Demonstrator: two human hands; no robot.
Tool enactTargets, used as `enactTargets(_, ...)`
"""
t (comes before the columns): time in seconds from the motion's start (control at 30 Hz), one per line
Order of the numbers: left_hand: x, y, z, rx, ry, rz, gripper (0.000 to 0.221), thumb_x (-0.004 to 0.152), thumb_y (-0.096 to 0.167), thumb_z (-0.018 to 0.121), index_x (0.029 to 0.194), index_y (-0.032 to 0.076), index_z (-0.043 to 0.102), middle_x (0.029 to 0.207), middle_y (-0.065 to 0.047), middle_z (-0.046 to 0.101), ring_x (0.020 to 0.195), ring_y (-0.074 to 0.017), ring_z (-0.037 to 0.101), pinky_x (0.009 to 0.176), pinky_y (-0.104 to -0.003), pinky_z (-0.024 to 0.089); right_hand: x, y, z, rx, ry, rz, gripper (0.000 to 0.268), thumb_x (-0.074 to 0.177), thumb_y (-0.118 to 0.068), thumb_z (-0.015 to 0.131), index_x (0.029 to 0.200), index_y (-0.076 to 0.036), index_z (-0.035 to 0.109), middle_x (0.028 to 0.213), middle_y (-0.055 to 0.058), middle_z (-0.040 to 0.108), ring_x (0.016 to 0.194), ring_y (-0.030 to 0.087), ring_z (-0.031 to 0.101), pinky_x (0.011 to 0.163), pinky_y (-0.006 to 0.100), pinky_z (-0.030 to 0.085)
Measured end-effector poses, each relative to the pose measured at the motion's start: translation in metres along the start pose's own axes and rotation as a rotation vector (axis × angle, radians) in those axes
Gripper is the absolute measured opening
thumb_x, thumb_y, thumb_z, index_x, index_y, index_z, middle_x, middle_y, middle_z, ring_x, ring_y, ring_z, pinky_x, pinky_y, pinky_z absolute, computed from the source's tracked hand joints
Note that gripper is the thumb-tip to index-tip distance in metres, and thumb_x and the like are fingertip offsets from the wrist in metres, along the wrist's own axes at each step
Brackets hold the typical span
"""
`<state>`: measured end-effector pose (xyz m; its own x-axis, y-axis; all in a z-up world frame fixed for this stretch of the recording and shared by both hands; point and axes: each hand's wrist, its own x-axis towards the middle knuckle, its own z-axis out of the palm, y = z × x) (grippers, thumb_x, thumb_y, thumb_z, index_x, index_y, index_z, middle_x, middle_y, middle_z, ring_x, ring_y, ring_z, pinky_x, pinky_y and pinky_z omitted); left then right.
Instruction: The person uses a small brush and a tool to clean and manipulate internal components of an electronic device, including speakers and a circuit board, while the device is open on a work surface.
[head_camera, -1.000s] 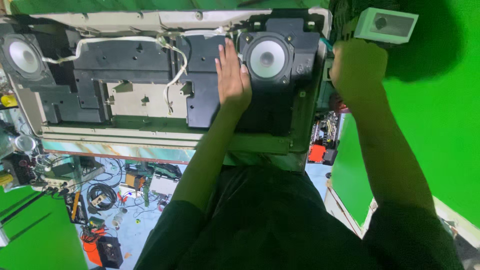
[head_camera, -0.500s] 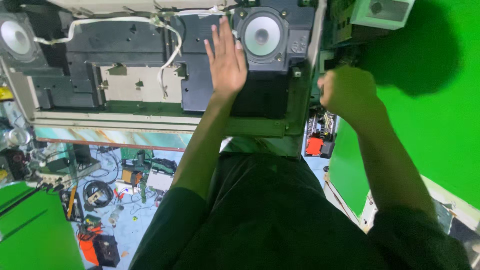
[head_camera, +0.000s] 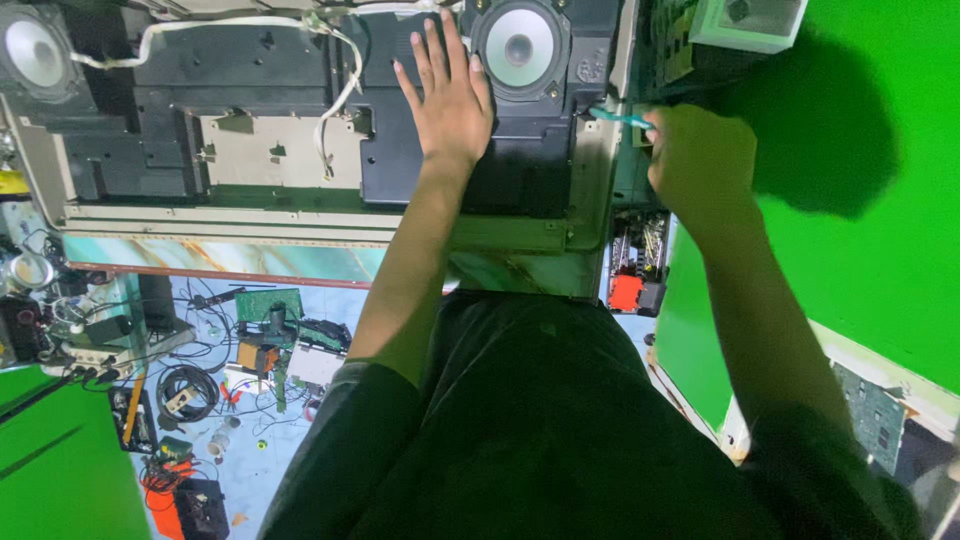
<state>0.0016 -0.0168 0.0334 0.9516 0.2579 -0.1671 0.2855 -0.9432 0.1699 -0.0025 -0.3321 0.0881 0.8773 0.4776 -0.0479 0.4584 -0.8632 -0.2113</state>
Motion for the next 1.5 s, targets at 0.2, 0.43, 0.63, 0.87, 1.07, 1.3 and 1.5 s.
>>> enactTargets(0.2, -0.01, 0.008, 0.005, -0.043, 0.069, -0.028, 0.067, 0.117, 0.043, 0.024, 0.168, 0.008, -0.002, 0.176, -0.017, -0.002, 0.163, -0.0362, -0.002, 0.129, -0.062, 0.001, 0.047, 0.034, 0.061, 0.261, -0.132, -0.039, 0.037, 0.103, -0.005, 0.056, 0.138, -0.009, 0.068, 0.094, 0.012, 0.072, 0.054, 0.017, 0.058, 0.048, 0.037, 0.049)
enactTargets(0.43, -0.009, 0.001, 0.003, 0.037, -0.017, 0.07, 0.067, 0.119, 0.045, 0.025, 0.169, 0.012, -0.003, 0.175, -0.017, -0.006, 0.162, -0.0413, -0.003, 0.129, -0.063, 0.004, 0.007, 0.011, -0.037, -0.057, 0.278, -0.215, 0.016, 0.111, -0.007, 0.065, 0.119, -0.016, 0.076, 0.105, 0.007, 0.079, 0.076, 0.019, 0.066, 0.081, 0.041, 0.043)
enactTargets(0.63, -0.006, -0.001, -0.001, 0.014, -0.037, 0.074, 0.068, 0.118, 0.047, 0.025, 0.168, 0.011, -0.005, 0.175, -0.017, -0.006, 0.161, -0.0418, -0.002, 0.13, -0.061, 0.006, 0.03, 0.001, -0.011, -0.219, 0.158, -0.288, 0.038, 0.089, -0.006, 0.061, 0.121, -0.021, 0.074, 0.089, 0.008, 0.073, 0.081, 0.022, 0.068, 0.083, 0.042, 0.051)
enactTargets(0.87, -0.004, -0.003, 0.002, 0.014, -0.027, 0.084, 0.069, 0.118, 0.047, 0.027, 0.167, 0.011, -0.005, 0.174, -0.02, -0.006, 0.161, -0.0437, -0.001, 0.129, -0.062, 0.006, 0.013, 0.002, -0.059, -0.076, 0.387, -0.152, 0.024, 0.096, -0.006, 0.065, 0.117, -0.012, 0.075, 0.102, 0.01, 0.075, 0.091, 0.031, 0.071, 0.075, 0.043, 0.052)
enactTargets(1.07, -0.006, -0.004, 0.004, 0.026, -0.037, 0.095, 0.069, 0.118, 0.048, 0.026, 0.167, 0.011, -0.005, 0.174, -0.021, -0.005, 0.161, -0.0444, -0.001, 0.129, -0.063, 0.007, 0.01, -0.016, -0.066, -0.088, 0.229, -0.18, 0.017, 0.1, -0.016, 0.066, 0.114, -0.016, 0.077, 0.089, 0.008, 0.072, 0.078, 0.029, 0.068, 0.072, 0.044, 0.052)
enactTargets(1.3, -0.005, -0.003, 0.002, 0.038, -0.098, 0.076, 0.068, 0.118, 0.049, 0.022, 0.167, 0.012, -0.006, 0.173, -0.023, -0.005, 0.161, -0.0447, -0.001, 0.129, -0.062, 0.006, 0.009, -0.015, -0.056, 0.049, 0.411, -0.18, 0.021, 0.103, -0.008, 0.06, 0.121, -0.009, 0.071, 0.099, 0.012, 0.073, 0.086, 0.027, 0.072, 0.08, 0.039, 0.056)
enactTargets(1.5, -0.002, -0.004, 0.006, 0.042, -0.092, 0.082, 0.069, 0.118, 0.05, 0.023, 0.166, 0.012, -0.008, 0.174, -0.023, -0.003, 0.161, -0.0449, 0.0, 0.129, -0.063, 0.006, 0.001, -0.009, -0.039, 0.141, 0.389, -0.112, 0.02, 0.109, -0.01, 0.064, 0.128, -0.007, 0.071, 0.096, 0.015, 0.072, 0.078, 0.028, 0.068, 0.071, 0.04, 0.054)
